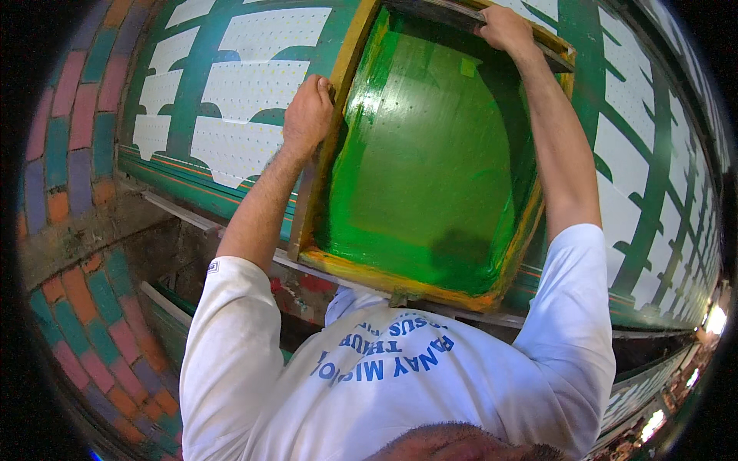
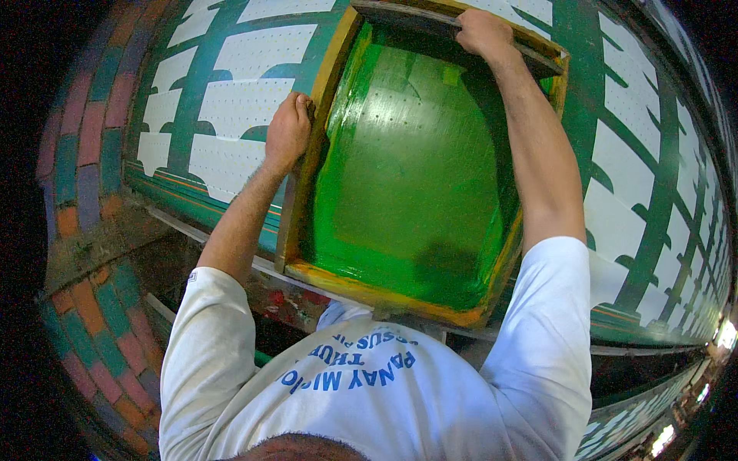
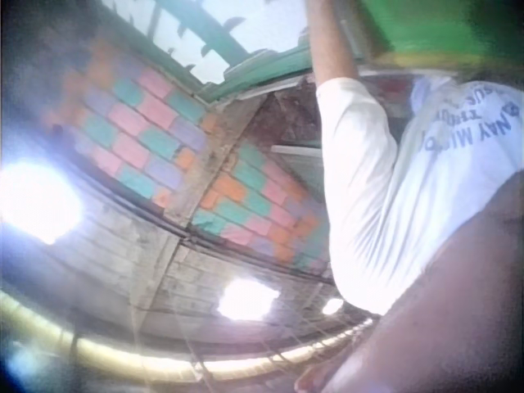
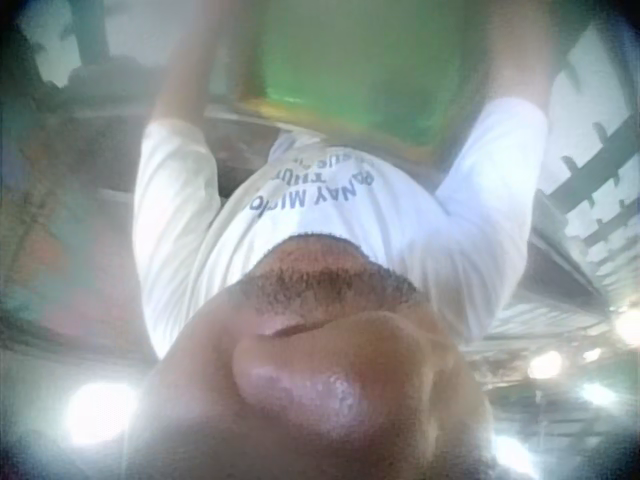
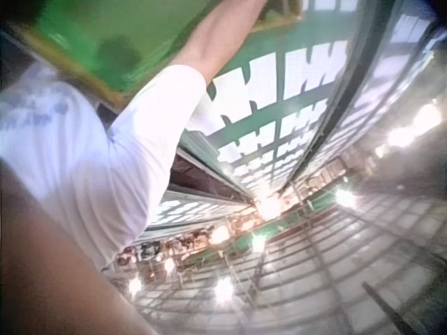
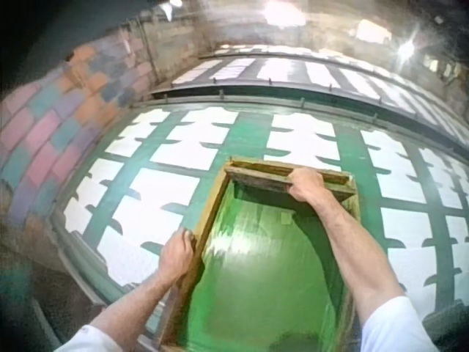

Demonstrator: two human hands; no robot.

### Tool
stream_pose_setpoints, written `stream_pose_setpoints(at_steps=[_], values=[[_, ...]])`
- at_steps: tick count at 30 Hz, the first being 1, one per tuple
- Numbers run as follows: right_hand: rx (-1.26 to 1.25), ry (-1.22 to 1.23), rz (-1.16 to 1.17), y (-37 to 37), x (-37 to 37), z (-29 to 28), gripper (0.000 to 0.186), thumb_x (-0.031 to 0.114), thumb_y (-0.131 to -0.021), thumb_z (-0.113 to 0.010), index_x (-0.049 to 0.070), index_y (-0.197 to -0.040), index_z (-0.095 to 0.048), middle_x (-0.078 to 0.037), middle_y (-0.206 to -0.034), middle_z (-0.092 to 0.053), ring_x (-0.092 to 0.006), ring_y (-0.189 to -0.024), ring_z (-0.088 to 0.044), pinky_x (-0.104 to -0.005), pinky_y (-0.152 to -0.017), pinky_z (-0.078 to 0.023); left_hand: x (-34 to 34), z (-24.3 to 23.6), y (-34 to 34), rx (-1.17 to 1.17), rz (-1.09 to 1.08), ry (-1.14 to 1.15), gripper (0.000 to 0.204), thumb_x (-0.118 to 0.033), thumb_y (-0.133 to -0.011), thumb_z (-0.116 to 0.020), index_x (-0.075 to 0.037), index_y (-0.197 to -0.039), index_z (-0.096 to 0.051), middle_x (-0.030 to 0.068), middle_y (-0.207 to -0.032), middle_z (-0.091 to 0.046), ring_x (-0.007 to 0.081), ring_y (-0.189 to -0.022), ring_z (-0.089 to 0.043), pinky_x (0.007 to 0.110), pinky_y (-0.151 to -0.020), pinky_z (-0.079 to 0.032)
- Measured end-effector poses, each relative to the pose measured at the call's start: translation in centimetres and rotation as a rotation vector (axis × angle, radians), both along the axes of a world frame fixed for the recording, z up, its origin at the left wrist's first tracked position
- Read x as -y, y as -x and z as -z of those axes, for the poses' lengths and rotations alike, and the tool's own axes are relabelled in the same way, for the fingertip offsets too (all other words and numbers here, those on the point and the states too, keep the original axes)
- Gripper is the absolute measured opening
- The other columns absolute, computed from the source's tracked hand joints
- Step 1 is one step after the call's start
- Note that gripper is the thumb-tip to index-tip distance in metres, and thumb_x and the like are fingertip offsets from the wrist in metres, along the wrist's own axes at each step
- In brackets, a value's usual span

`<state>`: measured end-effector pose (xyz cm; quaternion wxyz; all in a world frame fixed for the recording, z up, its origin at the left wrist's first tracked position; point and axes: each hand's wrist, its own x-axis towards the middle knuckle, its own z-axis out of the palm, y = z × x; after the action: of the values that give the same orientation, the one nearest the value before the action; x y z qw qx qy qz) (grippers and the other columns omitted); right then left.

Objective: The person holds a screen printing frame against a large green and white surface and repeatedly uses a squeegee to pull green ink across the screen. The person repositions the frame and repeats the squeegee strokes to apply ink to the surface.

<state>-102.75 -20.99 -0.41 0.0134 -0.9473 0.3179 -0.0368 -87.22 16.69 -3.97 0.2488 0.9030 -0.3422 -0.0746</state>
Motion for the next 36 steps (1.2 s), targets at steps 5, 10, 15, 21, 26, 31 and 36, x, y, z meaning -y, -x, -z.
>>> stream_pose_setpoints(at_steps=[5, 10, 15, 21, 26, 31, 36], values=[[-0.086, -0.161, 0.075, -0.8, 3.7, -1.0, 0.032, 0.021, -0.077, -0.069, -0.001, -0.098, -0.077, -0.027, -0.1, -0.074, -0.0421, -0.096, -0.073, -0.0509, -0.083, -0.059, 0.1, 0.2, 0.0, 0.021, -0.007, -0.013, 0.035, -0.034, -0.111, -0.04, -0.007, -0.113, -0.061, 0.0241, -0.106, -0.069, 0.046, -0.1, -0.065, 0.056, -0.085, -0.051], [-0.096, -0.092, -0.109, -2.1, 4.5, 0.1, 0.033, 0.022, -0.072, -0.069, 0.0, -0.095, -0.078, -0.027, -0.097, -0.074, -0.0423, -0.093, -0.073, -0.0507, -0.081, -0.058, 0.1, 0.3, -0.1, 0.055, 0.001, -0.017, 0.034, -0.033, -0.11, -0.041, -0.007, -0.111, -0.063, 0.0243, -0.103, -0.07, 0.0467, -0.1, -0.065, 0.057, -0.084, -0.051], [-0.101, -0.206, -0.062, 1.4, -1.1, -0.5, 0.031, 0.023, -0.074, -0.067, 0.001, -0.094, -0.077, -0.025, -0.093, -0.074, -0.0433, -0.087, -0.073, -0.0509, -0.072, -0.058, 0.3, 0.3, -0.3, 0.088, 0.024, -0.03, 0.037, -0.035, -0.11, -0.038, -0.007, -0.113, -0.064, 0.0249, -0.104, -0.07, 0.0482, -0.1, -0.065, 0.058, -0.085, -0.05], [-0.254, -0.242, -0.111, 8.5, -14.9, -0.5, 0.032, 0.018, -0.087, -0.066, 0.017, -0.118, -0.076, -0.016, -0.106, -0.077, -0.0382, -0.098, -0.075, -0.0551, -0.087, -0.06, 0.2, 2.0, -1.6, 0.065, 0.012, -0.029, 0.047, -0.046, -0.108, -0.039, -0.008, -0.122, -0.063, 0.0258, -0.112, -0.071, 0.0477, -0.108, -0.065, 0.056, -0.091, -0.051], [-0.247, -0.304, -0.059, 16.2, -28.3, -1.8, 0.042, 0.007, -0.081, -0.065, 0.018, -0.12, -0.075, -0.014, -0.107, -0.076, -0.0364, -0.101, -0.073, -0.0512, -0.087, -0.06, 0.0, 3.8, -2.3, 0.339, 0.215, 0.009, 0.041, -0.03, -0.108, -0.037, 0.001, -0.109, -0.063, 0.0285, -0.101, -0.068, 0.0486, -0.091, -0.067, 0.056, -0.079, -0.055], [-0.111, -0.355, 0.015, 22.0, -40.8, -2.3, 0.044, 0.003, -0.079, -0.068, 0.014, -0.121, -0.075, -0.014, -0.111, -0.075, -0.0348, -0.101, -0.073, -0.0492, -0.086, -0.06, 0.2, 3.4, -2.1, 0.108, 0.097, 0.065, 0.04, -0.034, -0.106, -0.04, -0.002, -0.11, -0.063, 0.0307, -0.101, -0.07, 0.0486, -0.098, -0.067, 0.058, -0.082, -0.055], [-0.042, -0.296, 0.076, 23.4, -45.7, -1.9, 0.053, 0.002, -0.078, -0.07, 0.014, -0.13, -0.07, -0.011, -0.116, -0.073, -0.0309, -0.11, -0.069, -0.0473, -0.088, -0.058, 0.1, 2.9, -1.6, 0.073, 0.111, 0.083, 0.045, -0.04, -0.106, -0.039, -0.002, -0.114, -0.063, 0.0298, -0.102, -0.071, 0.0502, -0.098, -0.068, 0.059, -0.083, -0.054]])
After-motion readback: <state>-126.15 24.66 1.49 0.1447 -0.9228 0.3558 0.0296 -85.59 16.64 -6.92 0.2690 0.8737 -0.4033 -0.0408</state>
